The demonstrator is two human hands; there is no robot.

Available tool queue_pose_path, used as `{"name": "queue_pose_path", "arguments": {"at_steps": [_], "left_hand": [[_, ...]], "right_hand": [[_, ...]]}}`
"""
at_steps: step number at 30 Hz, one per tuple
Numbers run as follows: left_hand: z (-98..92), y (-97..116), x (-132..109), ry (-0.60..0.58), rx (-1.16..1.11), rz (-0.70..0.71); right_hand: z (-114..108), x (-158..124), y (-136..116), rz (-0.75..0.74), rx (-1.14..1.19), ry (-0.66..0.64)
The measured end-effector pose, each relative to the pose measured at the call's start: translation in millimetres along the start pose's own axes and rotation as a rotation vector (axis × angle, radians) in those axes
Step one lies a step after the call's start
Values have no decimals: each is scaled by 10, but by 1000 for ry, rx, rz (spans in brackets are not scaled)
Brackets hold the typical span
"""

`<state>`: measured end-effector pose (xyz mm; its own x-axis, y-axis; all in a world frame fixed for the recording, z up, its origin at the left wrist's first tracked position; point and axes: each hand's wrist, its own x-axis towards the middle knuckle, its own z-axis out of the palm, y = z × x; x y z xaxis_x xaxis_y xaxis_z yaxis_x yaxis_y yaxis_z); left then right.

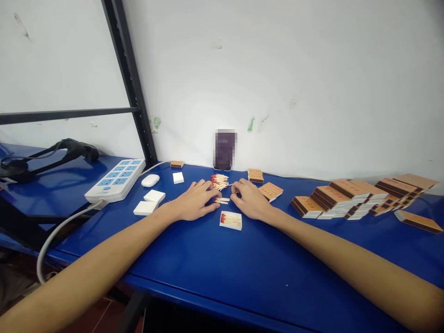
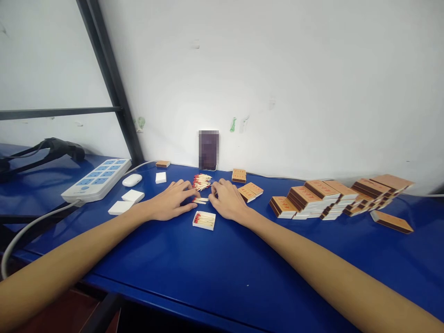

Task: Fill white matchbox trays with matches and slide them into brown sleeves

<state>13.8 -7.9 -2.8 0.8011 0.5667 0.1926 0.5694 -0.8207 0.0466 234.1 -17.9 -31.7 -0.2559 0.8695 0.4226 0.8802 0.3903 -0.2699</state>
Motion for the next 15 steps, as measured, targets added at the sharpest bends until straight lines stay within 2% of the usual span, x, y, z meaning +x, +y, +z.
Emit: {"name": "queue_pose_path", "arguments": {"at_steps": [4,10,15], "left_hand": [[45,-38,18,14,-81,-53],[73,-129,36,96,-34,-197],[89,-185,36,99,-36,-155]], "right_hand": [[-4,7,17,-75,60,-21],[-15,15,31,-153,159,1],[-12,13,23,-167,207,17]]}}
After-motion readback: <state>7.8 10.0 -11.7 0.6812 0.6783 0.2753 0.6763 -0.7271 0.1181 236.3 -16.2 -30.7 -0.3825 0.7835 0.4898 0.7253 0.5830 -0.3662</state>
